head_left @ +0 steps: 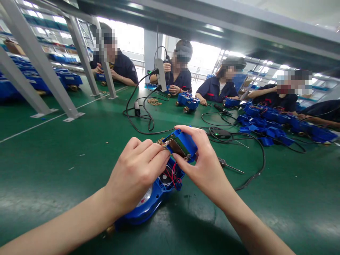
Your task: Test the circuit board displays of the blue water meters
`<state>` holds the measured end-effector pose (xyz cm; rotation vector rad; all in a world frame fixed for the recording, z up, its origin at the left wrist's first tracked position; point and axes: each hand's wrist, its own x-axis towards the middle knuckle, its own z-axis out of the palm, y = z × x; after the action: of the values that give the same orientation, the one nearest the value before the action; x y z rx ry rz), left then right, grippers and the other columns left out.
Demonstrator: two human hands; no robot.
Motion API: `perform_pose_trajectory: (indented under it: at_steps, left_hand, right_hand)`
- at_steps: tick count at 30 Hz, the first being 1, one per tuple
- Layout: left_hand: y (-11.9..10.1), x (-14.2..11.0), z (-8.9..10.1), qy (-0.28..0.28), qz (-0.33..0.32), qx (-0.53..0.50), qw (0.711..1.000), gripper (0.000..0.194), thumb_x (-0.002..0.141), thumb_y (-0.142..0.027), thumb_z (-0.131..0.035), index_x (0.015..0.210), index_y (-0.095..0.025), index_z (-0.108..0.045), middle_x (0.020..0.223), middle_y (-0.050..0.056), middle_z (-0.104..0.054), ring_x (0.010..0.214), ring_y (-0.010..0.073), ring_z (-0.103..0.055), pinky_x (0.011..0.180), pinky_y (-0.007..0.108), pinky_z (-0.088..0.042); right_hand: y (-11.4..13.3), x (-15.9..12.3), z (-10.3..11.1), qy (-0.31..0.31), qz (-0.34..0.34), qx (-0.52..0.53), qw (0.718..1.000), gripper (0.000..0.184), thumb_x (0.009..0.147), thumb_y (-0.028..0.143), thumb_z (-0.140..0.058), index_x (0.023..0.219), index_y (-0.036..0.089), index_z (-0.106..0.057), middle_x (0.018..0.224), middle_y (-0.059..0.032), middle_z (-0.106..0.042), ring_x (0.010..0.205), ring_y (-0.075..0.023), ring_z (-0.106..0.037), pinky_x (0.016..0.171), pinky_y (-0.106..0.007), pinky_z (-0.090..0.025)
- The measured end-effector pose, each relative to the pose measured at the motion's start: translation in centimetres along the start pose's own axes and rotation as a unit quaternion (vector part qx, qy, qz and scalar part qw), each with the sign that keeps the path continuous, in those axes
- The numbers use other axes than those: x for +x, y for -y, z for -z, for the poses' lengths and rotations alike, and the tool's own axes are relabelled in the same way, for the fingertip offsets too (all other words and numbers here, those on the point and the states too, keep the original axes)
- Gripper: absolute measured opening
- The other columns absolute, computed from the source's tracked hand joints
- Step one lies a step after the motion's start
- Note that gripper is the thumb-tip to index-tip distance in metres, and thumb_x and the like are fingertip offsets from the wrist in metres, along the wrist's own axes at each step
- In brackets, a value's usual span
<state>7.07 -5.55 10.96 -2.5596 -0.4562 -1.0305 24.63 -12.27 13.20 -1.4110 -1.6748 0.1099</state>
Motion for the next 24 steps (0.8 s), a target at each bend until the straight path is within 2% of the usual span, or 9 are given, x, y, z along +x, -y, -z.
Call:
perform_pose_trajectory:
  at_steps: [5,10,15,19,21,24]
  left_hand:
    - [-0.2,0.0,0.1,0.014,-0.012,0.007,1.000,0.011,0.092,-0.009,-0.061,0.100,-0.008,-0.069,0.087,0.011,-0.072,0.073,0.0269,-0.061,0.065,0.042,-0.037]
    - [-0.2,-0.4,-0.5,0.014,0.014,-0.023,1.000,0.014,0.096,-0.012,-0.056,0.098,-0.007,-0.069,0.075,0.008,-0.069,0.065,0.0238,-0.060,0.065,0.040,-0.040]
    - [0.2,-0.7,-0.6,0.027,0.103,-0.128,0.986,0.016,0.094,-0.013,-0.058,0.106,-0.012,-0.070,0.077,0.003,-0.074,0.065,0.0201,-0.063,0.064,0.033,-0.045]
    - [0.4,-0.7,-0.4,0.063,0.188,-0.213,0.957,0.016,0.090,-0.018,-0.066,0.104,-0.017,-0.072,0.076,-0.002,-0.075,0.064,0.0170,-0.066,0.059,0.027,-0.047]
    - [0.5,-0.9,-0.5,0.054,0.182,-0.217,0.958,0.015,0.092,-0.020,-0.063,0.105,-0.018,-0.071,0.080,-0.002,-0.076,0.065,0.0168,-0.067,0.060,0.027,-0.048]
    - [0.5,-1.5,-0.8,0.026,0.133,-0.182,0.974,0.017,0.096,-0.019,-0.058,0.110,-0.018,-0.068,0.086,0.002,-0.077,0.067,0.0188,-0.068,0.061,0.029,-0.048]
  right_hand:
    - [0.1,-0.1,-0.1,-0.004,-0.002,0.005,1.000,0.055,0.082,0.008,-0.065,0.130,0.030,-0.052,0.133,-0.0075,-0.054,0.125,-0.0228,-0.055,0.116,-0.046,-0.044]
    - [-0.4,0.1,-0.2,0.011,-0.033,0.052,0.998,0.055,0.080,0.010,-0.068,0.129,0.029,-0.053,0.133,-0.0054,-0.056,0.127,-0.0227,-0.053,0.116,-0.045,-0.042]
    - [-1.6,0.3,-0.5,0.041,-0.117,0.165,0.978,0.059,0.078,0.015,-0.073,0.131,0.030,-0.052,0.133,-0.0040,-0.060,0.122,-0.0228,-0.058,0.110,-0.044,-0.046]
    - [-2.0,0.1,-0.7,0.036,-0.125,0.222,0.966,0.057,0.078,0.016,-0.075,0.129,0.032,-0.053,0.130,-0.0009,-0.062,0.118,-0.0197,-0.061,0.108,-0.039,-0.047]
    - [-1.9,0.1,-0.7,0.035,-0.129,0.244,0.960,0.056,0.078,0.015,-0.076,0.127,0.032,-0.054,0.127,0.0008,-0.063,0.115,-0.0177,-0.062,0.106,-0.035,-0.048]
    - [-1.6,0.2,-0.8,0.039,-0.152,0.284,0.946,0.056,0.077,0.016,-0.078,0.126,0.031,-0.055,0.120,0.0026,-0.066,0.109,-0.0155,-0.063,0.101,-0.032,-0.050]
